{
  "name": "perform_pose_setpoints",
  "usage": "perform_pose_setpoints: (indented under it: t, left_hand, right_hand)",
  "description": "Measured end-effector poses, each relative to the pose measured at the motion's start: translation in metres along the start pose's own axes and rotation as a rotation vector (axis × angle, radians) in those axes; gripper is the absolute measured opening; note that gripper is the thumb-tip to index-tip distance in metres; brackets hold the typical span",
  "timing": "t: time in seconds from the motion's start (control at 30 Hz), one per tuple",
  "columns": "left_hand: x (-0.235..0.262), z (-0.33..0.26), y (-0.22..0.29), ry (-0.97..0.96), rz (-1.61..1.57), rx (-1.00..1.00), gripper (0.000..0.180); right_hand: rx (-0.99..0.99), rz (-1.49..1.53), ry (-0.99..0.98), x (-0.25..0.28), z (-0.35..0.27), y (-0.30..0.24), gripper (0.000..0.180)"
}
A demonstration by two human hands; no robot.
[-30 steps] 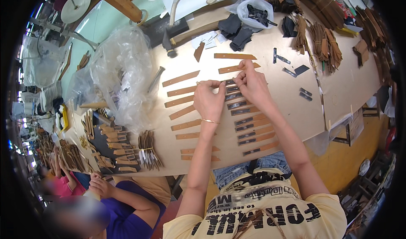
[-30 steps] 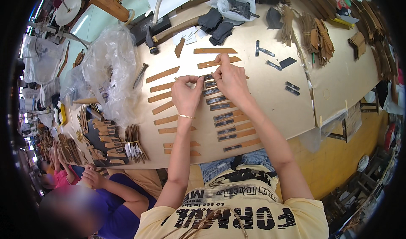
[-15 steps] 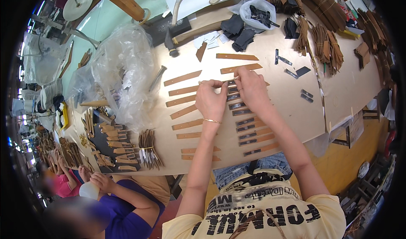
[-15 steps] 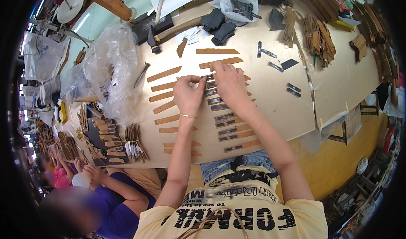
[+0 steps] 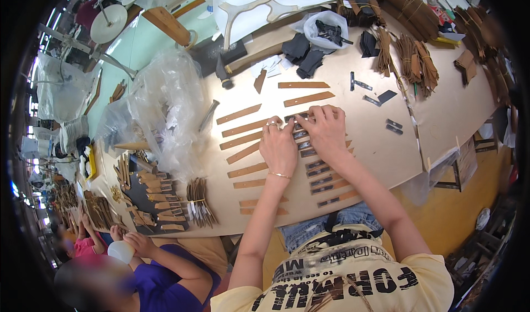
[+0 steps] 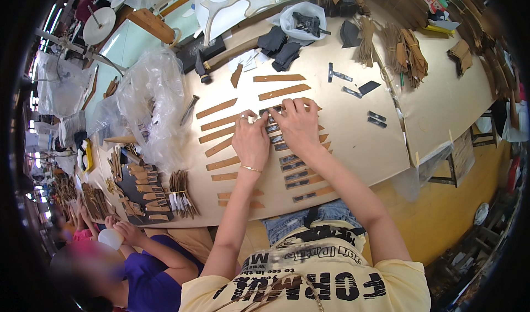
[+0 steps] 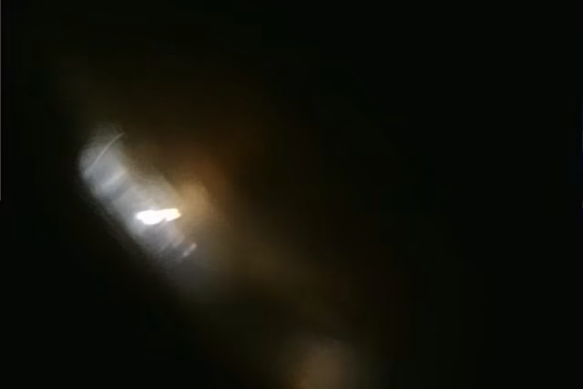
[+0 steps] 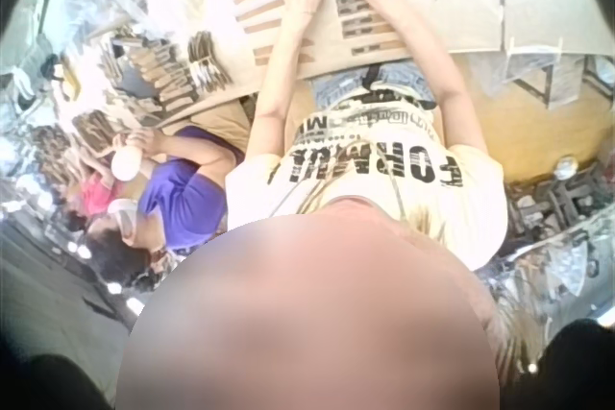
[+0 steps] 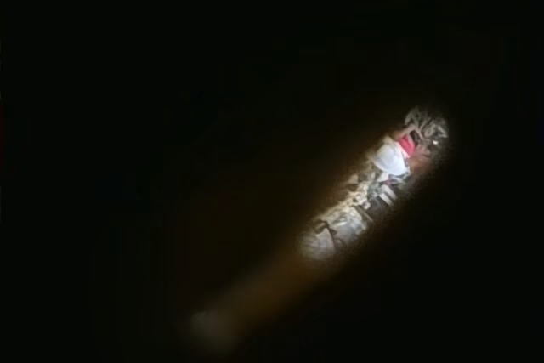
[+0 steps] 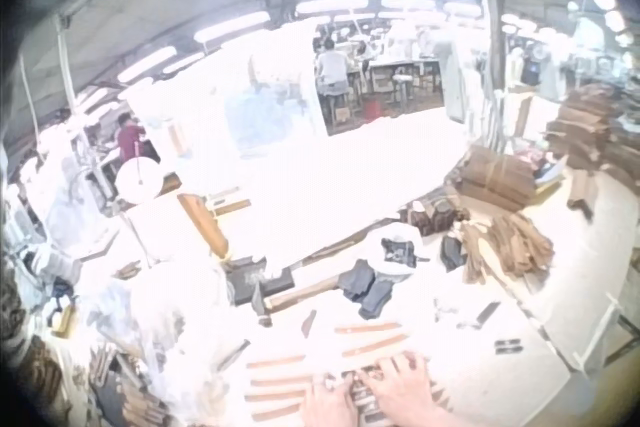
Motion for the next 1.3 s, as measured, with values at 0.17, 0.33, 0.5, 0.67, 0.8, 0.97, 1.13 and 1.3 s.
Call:
perform_pose_setpoints:
  t: [0.17,0.33,0.5,0.67,0.8,0.97,1.13,1.3]
  left_hand:
    - [-0.002,0.0,-0.002,-0.012,0.009,0.008,0.016]
    - [-0.004,0.001,-0.009,-0.109,-0.139,0.046,0.019]
    - [0.001,0.002,-0.023,-0.095,-0.512,0.181,0.025]
    - [0.027,-0.015,-0.004,0.105,-0.55,0.083,0.028]
    - [0.047,-0.036,0.021,0.093,-0.615,0.031,0.025]
    - [0.062,-0.05,0.034,0.077,-0.678,-0.011,0.022]
    - [0.063,-0.051,0.044,-0.049,-0.789,-0.011,0.02]
    - [0.057,-0.047,0.067,-0.379,-1.13,0.179,0.021]
  right_hand:
    - [-0.064,-0.088,-0.062,0.009,-0.003,0.011,0.033]
    - [-0.079,-0.111,-0.065,0.021,-0.007,0.019,0.029]
    - [-0.236,0.074,0.066,0.054,-0.028,0.046,0.029]
    - [-0.473,0.08,0.256,0.093,-0.059,0.101,0.021]
    - [-0.418,0.048,0.2,0.092,-0.052,0.138,0.025]
    - [-0.295,-0.181,0.111,0.072,-0.038,0.159,0.015]
    - [-0.347,0.072,0.129,0.088,-0.046,0.142,0.011]
    - [-0.525,1.146,-0.177,0.119,-0.065,0.079,0.012]
Point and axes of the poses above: each hand's wrist, its own z-axis towards the middle knuckle, its own x-axis out of the back of the hand, y = z × x, the point moved 5 cm from there along z, towards the middle knuckle, and after that the axes turned 15 degrees about z, right-handed, at the moved point
